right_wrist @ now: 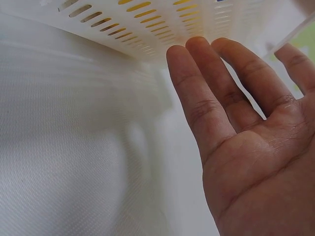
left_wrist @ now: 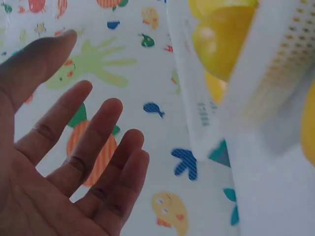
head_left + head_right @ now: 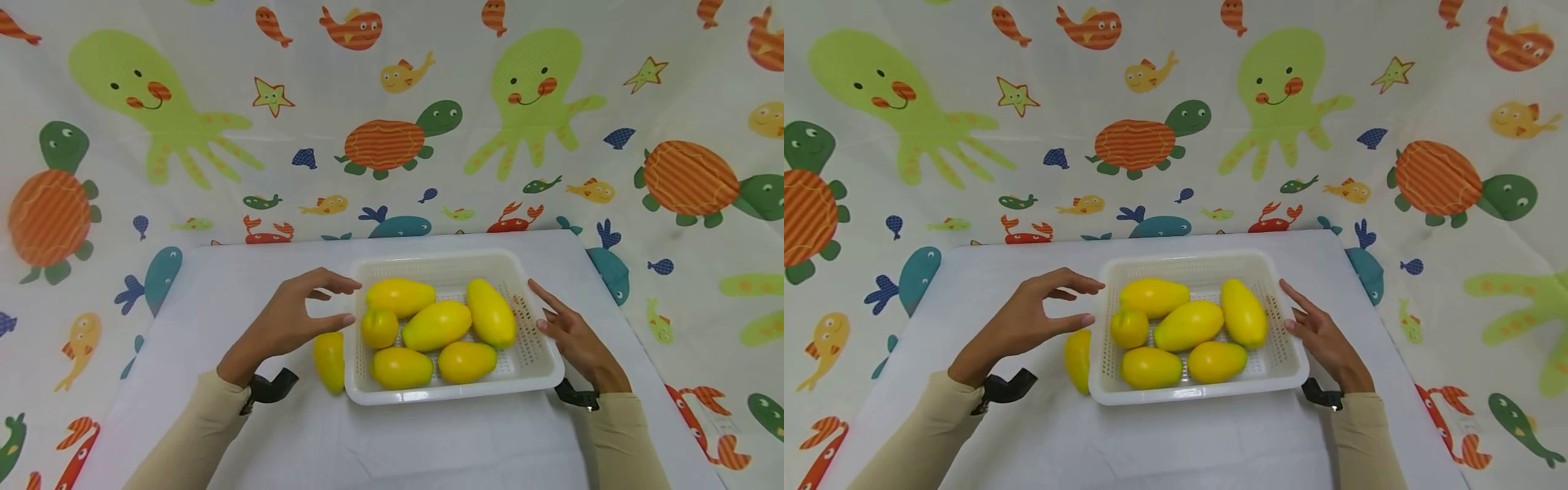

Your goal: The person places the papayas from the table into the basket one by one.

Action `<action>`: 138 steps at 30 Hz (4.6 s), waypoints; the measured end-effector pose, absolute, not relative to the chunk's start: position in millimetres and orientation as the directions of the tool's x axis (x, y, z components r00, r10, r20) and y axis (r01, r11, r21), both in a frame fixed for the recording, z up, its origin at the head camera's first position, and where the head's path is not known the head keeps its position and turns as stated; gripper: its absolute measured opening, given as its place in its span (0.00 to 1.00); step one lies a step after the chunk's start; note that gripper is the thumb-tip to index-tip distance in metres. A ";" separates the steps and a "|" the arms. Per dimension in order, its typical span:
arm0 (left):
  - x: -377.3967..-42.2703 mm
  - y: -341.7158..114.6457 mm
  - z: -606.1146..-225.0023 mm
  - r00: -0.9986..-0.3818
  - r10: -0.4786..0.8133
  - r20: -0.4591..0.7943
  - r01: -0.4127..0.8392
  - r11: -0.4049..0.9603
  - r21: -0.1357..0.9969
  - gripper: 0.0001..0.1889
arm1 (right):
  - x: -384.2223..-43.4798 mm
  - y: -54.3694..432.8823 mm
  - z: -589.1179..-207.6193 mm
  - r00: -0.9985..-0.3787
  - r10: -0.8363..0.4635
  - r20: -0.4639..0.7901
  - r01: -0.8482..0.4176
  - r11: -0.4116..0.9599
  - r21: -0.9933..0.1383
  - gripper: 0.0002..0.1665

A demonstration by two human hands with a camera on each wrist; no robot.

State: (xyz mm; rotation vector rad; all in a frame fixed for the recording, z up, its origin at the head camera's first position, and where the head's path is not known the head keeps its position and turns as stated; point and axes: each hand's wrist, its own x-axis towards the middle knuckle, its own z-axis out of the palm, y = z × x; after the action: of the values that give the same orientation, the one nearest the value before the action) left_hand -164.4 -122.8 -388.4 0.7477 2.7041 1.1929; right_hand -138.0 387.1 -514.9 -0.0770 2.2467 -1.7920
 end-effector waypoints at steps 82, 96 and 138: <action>-169.6 -221.9 -444.8 -0.879 0.473 0.053 0.243 0.351 0.904 0.27 | -138.2 386.6 -518.3 -0.966 -0.207 -0.157 0.104 0.245 -0.964 0.42; -213.4 -137.9 -416.8 -0.884 0.457 0.093 0.289 0.379 0.879 0.31 | -136.8 385.9 -518.6 -0.967 -0.190 -0.168 0.117 0.253 -0.960 0.42; -251.3 34.6 -433.3 -0.846 0.526 0.089 0.447 0.608 0.656 0.15 | -138.8 387.3 -522.5 -0.970 -0.192 -0.148 0.104 0.220 -0.970 0.41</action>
State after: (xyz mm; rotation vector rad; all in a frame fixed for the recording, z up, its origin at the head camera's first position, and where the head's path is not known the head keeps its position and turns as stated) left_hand -251.3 34.6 -433.3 0.8247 2.7152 1.0591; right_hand -138.8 387.3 -522.5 -0.0830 2.2575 -1.8247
